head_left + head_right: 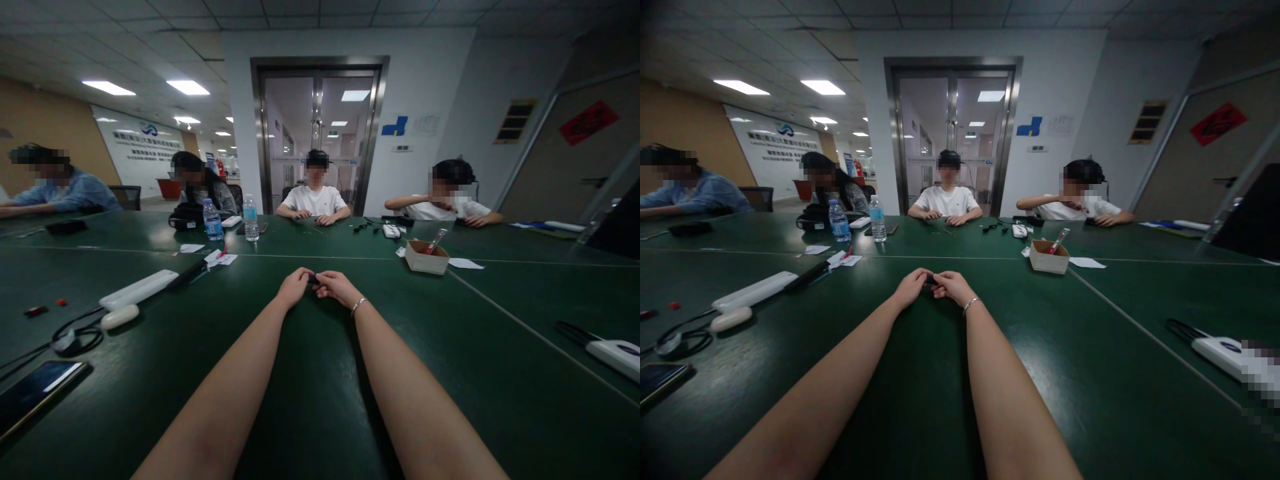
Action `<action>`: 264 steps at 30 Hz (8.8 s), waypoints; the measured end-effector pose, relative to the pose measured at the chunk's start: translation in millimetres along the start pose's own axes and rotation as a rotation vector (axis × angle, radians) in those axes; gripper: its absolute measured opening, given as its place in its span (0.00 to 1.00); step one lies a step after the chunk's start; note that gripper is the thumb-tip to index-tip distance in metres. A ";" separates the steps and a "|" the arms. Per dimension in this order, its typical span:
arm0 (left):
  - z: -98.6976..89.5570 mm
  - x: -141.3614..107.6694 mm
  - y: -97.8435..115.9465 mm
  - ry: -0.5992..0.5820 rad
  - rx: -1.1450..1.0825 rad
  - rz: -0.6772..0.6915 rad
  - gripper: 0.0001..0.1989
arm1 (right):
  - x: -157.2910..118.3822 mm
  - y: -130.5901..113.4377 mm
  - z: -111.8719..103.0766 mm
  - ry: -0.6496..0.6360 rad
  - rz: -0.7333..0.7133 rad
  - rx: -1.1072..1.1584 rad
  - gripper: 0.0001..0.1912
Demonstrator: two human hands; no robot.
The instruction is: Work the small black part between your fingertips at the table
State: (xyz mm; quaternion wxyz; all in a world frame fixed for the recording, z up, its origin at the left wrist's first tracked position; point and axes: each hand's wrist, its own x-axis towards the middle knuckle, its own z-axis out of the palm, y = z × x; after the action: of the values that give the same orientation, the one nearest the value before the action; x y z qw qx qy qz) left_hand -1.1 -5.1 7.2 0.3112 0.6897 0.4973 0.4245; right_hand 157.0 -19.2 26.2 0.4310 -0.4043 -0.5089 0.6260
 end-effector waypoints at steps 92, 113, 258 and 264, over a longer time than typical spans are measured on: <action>0.6 -1.6 0.8 -0.058 -0.198 -0.041 0.14 | 4.9 3.3 0.5 -0.023 -0.089 -0.183 0.10; 1.0 -0.9 1.3 -0.071 -0.219 -0.019 0.15 | -3.8 -3.4 1.4 -0.051 -0.063 -0.063 0.09; -6.8 -1.3 5.0 -0.114 -0.166 -0.042 0.15 | -5.3 -1.6 -7.6 -0.146 -0.078 0.048 0.11; -6.5 -0.9 5.1 -0.122 -0.121 -0.029 0.17 | -4.1 0.3 -9.3 -0.153 -0.078 0.063 0.12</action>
State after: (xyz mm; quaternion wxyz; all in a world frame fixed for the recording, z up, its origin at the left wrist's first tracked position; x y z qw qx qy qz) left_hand -4.9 -7.5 14.1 0.3883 0.6870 0.4605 0.4064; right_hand 166.9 -20.4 24.7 0.4272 -0.3214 -0.5357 0.6536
